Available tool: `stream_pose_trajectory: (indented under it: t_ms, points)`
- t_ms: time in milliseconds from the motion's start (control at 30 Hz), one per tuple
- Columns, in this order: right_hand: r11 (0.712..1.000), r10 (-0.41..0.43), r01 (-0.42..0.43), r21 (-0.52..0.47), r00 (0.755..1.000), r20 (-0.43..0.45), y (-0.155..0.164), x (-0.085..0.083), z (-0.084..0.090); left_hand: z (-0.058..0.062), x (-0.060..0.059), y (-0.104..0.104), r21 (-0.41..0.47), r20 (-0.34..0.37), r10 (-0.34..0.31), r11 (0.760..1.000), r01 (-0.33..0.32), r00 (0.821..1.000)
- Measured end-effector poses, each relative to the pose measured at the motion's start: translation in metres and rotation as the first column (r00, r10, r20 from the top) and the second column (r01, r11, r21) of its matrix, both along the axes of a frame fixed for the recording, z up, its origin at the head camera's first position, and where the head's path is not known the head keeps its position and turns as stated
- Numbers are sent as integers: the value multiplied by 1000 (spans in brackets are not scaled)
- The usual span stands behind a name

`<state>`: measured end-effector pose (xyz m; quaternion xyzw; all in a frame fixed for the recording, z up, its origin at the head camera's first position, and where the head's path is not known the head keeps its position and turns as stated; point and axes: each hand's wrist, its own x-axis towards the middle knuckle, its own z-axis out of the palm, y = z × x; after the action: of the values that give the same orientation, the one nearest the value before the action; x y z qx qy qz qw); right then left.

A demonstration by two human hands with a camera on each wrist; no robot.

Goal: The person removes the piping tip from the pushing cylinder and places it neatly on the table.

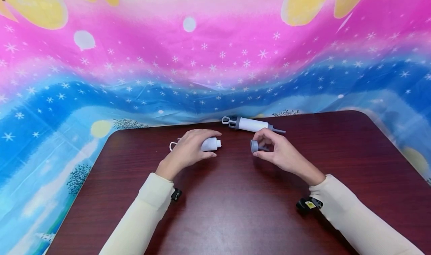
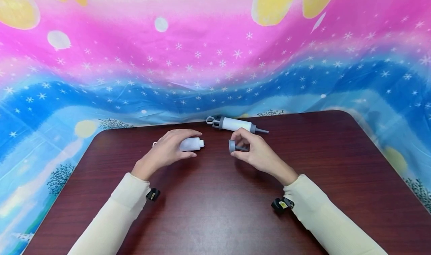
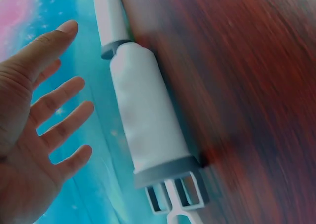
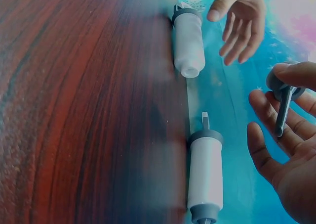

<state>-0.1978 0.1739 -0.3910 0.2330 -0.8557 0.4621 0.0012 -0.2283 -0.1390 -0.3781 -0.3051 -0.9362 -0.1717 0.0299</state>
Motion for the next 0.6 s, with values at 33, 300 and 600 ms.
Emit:
stream_pose_trajectory:
  t_ms: [33, 300, 600]
  points:
    - [1000, 0, 0, -1, 1000, 3, 0, 0, 0, 1, 1, 2, 3, -10, -12, 1000, 12, 1000]
    - [1000, -5, 5, -2, 1000, 11, -1, 1, 1, 5, 12, 14, 51, -93, -76, 995, 81, 993]
    - [1000, -4, 4, 3, 1000, 11, 0, 2, 3, 4, 20, 34, 126, -175, -146, 977, 169, 974]
